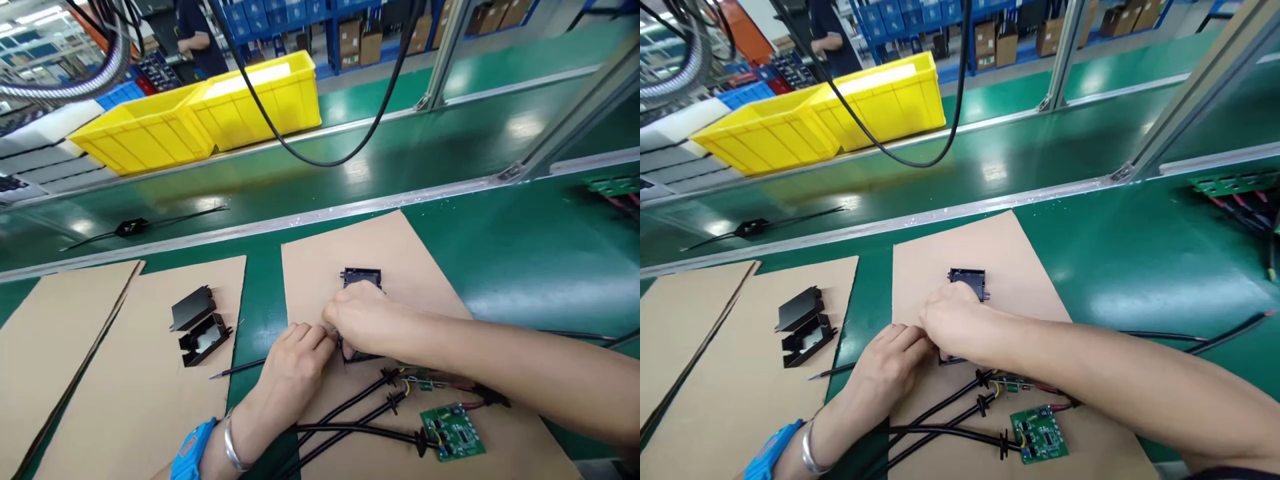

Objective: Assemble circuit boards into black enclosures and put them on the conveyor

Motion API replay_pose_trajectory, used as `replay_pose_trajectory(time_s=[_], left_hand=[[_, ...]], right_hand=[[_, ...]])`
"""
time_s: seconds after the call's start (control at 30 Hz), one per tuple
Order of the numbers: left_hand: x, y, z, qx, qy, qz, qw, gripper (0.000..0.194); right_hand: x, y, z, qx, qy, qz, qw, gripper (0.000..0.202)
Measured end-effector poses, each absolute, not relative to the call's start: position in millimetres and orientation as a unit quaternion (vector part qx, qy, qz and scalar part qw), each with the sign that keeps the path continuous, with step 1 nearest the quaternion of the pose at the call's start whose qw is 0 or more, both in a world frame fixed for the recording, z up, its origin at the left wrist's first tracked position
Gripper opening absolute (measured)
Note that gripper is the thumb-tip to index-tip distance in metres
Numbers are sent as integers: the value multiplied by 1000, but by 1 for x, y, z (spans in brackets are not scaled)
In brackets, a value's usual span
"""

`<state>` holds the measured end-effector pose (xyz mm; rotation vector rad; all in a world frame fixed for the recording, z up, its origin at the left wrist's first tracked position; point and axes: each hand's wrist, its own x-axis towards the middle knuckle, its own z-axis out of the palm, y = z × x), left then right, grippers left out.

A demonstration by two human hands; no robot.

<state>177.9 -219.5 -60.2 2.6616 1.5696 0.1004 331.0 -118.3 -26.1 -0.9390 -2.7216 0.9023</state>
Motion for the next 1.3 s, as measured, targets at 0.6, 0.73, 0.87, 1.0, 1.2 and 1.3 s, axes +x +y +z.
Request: replay_pose_trajectory(time_s=[0.6, 0.73, 0.87, 1.0, 1.2, 1.3], left_hand=[[187, -203, -57, 923, 351, 92, 128, 31], [185, -199, -53, 925, 338, 99, 145, 28], [186, -203, -58, 920, 349, 94, 150, 31], [187, -206, -61, 918, 358, 70, 154, 34], [187, -207, -60, 918, 365, 58, 141, 35], [187, -207, -61, 928, 350, 45, 119, 37]], right_hand=[[390, -121, -30, -269, -932, 243, -1, 31], [396, -120, -31, -266, -926, 269, 3, 32], [420, -126, -38, -307, -905, 289, 62, 42], [434, -135, -42, -344, -899, 264, 64, 15], [417, -140, -55, -245, -922, 263, 146, 28], [416, -140, -58, -252, -931, 235, 122, 30]])
